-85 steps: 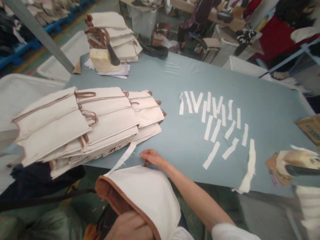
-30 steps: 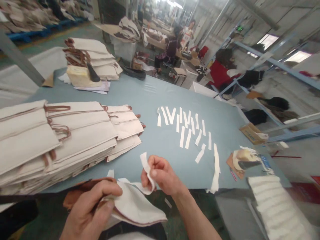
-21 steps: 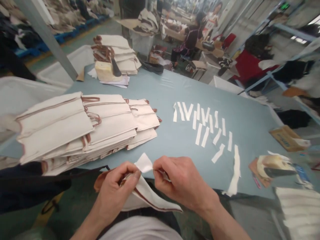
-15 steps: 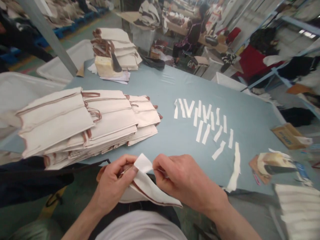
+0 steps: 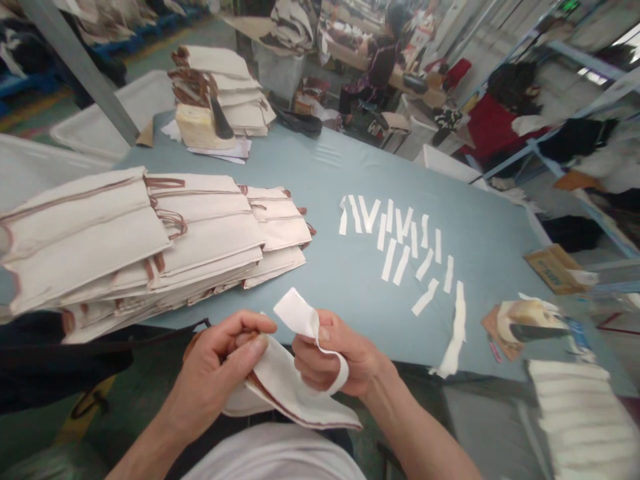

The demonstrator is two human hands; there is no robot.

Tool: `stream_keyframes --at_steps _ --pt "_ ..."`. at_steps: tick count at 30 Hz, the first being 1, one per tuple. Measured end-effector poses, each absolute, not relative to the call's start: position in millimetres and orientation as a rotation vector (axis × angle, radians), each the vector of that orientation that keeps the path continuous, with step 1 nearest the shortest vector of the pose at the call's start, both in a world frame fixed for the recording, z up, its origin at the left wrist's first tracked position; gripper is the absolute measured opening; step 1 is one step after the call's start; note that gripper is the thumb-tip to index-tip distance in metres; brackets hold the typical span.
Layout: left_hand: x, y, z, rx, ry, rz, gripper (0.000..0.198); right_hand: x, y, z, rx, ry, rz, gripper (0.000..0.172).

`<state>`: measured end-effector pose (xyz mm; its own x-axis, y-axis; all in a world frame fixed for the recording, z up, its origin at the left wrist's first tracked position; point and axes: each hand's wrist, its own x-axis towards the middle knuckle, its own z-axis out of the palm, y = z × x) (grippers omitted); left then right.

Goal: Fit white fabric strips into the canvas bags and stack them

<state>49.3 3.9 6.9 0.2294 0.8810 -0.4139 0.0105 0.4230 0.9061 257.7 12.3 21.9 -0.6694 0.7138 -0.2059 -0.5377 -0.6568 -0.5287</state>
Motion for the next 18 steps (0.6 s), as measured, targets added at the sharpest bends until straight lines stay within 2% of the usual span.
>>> stream_keyframes --at_steps 6,14,18 --pt "52.5 -2.6 18.4 0.962 1.200 0.796 0.031 241.9 -5.9 10.4 -0.195 -0.342 2.319 0.044" --pt "56.0 -2.1 28.3 0.922 1.214 0.785 0.034 247.9 -14.4 -6.3 -0.271 -0.349 2.383 0.054" --pt "56.8 3.5 30.3 0.980 1.027 0.690 0.038 247.5 -15.2 -14.9 -0.166 -0.423 2.416 0.048"
